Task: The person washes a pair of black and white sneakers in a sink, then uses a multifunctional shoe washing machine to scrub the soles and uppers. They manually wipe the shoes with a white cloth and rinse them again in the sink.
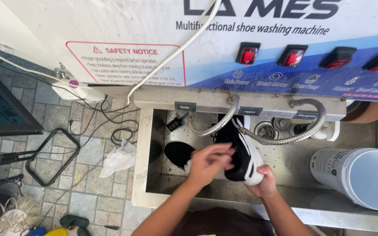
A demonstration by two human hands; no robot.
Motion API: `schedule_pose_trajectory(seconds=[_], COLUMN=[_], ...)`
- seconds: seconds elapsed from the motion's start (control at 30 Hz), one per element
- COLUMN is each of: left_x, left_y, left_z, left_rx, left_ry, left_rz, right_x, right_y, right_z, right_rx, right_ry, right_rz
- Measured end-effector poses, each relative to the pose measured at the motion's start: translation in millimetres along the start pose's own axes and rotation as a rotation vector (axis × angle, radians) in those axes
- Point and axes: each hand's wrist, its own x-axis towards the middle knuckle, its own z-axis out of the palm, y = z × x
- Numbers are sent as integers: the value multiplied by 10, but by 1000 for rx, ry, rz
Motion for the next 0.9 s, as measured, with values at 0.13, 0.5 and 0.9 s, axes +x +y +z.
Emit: schedule_pose_trajectory(seconds=[0.13, 0.5, 0.9], left_x=[471, 2280, 1138], left_y=[-563, -1347, -491], left_z=[-152, 192, 355], left_rx=[-88, -683, -800], left_ry=[519, -39, -52], left_rz=[115, -517, -361], right_x=[57, 764, 387], right_y=[-141, -209, 109], right_z=[101, 269, -6], right_rx=[323, 845, 679], right_ry=[-305, -361, -494], right_rz=[56, 176, 448])
